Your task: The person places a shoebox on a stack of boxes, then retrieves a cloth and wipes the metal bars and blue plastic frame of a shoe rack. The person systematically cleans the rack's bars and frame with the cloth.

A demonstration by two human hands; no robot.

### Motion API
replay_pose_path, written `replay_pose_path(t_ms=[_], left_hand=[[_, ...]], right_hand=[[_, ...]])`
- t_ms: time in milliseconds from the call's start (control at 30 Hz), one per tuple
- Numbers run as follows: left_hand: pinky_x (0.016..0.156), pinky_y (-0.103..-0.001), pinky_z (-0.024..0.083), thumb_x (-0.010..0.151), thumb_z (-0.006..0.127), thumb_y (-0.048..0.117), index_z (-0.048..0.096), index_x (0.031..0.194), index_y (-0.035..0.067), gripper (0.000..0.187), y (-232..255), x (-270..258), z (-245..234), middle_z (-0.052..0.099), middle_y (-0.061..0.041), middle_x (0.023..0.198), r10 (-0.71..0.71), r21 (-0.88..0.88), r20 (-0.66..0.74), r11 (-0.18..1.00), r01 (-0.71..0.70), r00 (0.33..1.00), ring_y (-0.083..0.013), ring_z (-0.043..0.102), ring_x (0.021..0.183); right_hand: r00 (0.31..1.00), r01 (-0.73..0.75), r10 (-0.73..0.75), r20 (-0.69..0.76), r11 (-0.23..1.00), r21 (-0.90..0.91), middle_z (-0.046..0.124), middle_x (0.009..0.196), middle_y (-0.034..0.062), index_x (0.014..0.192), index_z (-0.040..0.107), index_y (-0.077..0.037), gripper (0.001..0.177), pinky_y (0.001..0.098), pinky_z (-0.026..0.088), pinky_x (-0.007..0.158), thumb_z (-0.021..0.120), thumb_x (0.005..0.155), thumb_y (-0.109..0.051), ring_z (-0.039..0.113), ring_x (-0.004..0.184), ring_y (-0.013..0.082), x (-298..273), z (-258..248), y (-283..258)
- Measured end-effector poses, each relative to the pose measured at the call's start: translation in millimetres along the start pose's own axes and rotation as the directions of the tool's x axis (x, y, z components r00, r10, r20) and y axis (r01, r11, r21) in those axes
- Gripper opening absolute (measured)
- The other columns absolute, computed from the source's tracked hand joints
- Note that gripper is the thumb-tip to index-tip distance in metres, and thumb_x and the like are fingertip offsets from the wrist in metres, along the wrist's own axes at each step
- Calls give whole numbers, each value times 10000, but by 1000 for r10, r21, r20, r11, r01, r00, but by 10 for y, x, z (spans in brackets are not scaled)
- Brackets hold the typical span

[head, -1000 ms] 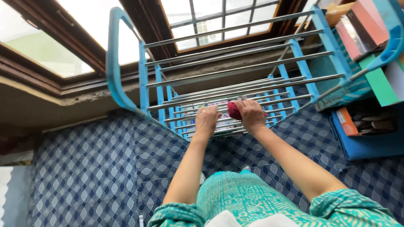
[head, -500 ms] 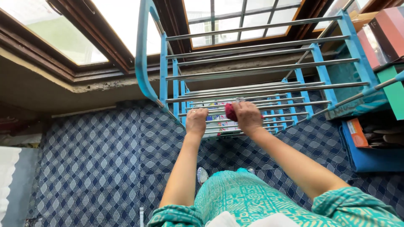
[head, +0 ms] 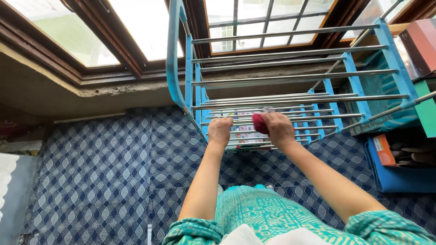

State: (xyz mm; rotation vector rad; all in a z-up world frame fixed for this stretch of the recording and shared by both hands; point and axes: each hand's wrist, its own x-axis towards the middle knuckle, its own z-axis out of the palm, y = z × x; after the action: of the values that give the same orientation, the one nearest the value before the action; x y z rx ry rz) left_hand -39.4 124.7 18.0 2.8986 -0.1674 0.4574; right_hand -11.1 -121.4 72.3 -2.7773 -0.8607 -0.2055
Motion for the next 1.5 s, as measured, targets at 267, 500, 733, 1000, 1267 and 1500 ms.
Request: replay_pose_path(t_ms=[267,500,733,1000,1267,1500], left_hand=[[887,-362,506,854,670,83,714,876,175,105,-64,0,-52,745,-17,890,-3,13,29,1000,3,1000,-209,716,915],[897,-386,501,854,631,51,723,864,154,139,-215,39,-72,755,-59,965,28,-55,197,998,-18,980,-246,711,975],[1202,-522,223,870,628,191,786,925,135,177,-348,165,-449,761,-74,997,81,456,253,869,-193,964,-255,661,1156],[1267,-575,27,960,647,174,796,968,159,150,-517,203,-561,784,4,937,92,529,576,715,-456,812,-259,616,1260],[1263,-554,53,912,634,197,806,942,157,178,-661,148,-289,777,-22,977,170,550,424,731,-403,889,-244,634,1227],[925,-474,450,901,610,209,795,969,73,240,-565,103,-231,768,-120,961,154,548,381,757,-357,911,-316,683,1027]], right_hand=[[998,-48,47,-33,998,-41,699,1049,100,1231,592,-133,350,443,508,951,662,890,-98,671,1044,285,248,210,-524],[995,2,1,-96,999,35,692,1030,94,1225,619,-141,374,453,504,932,674,858,-97,662,1034,297,376,242,-840],[994,-14,19,-106,999,49,694,1016,89,1231,625,-152,394,462,503,934,693,848,-91,663,1030,299,377,221,-842],[990,-58,60,-131,998,19,692,1012,104,1215,622,-133,394,468,489,972,701,831,-100,658,1043,313,401,237,-983],[994,-68,73,-76,995,74,688,1038,85,1167,629,-151,309,442,496,927,677,864,-116,657,1032,296,714,508,-1532],[994,31,-24,-105,997,67,685,1055,90,1279,617,-162,433,456,498,923,698,857,-114,654,1053,291,519,341,-1216]])
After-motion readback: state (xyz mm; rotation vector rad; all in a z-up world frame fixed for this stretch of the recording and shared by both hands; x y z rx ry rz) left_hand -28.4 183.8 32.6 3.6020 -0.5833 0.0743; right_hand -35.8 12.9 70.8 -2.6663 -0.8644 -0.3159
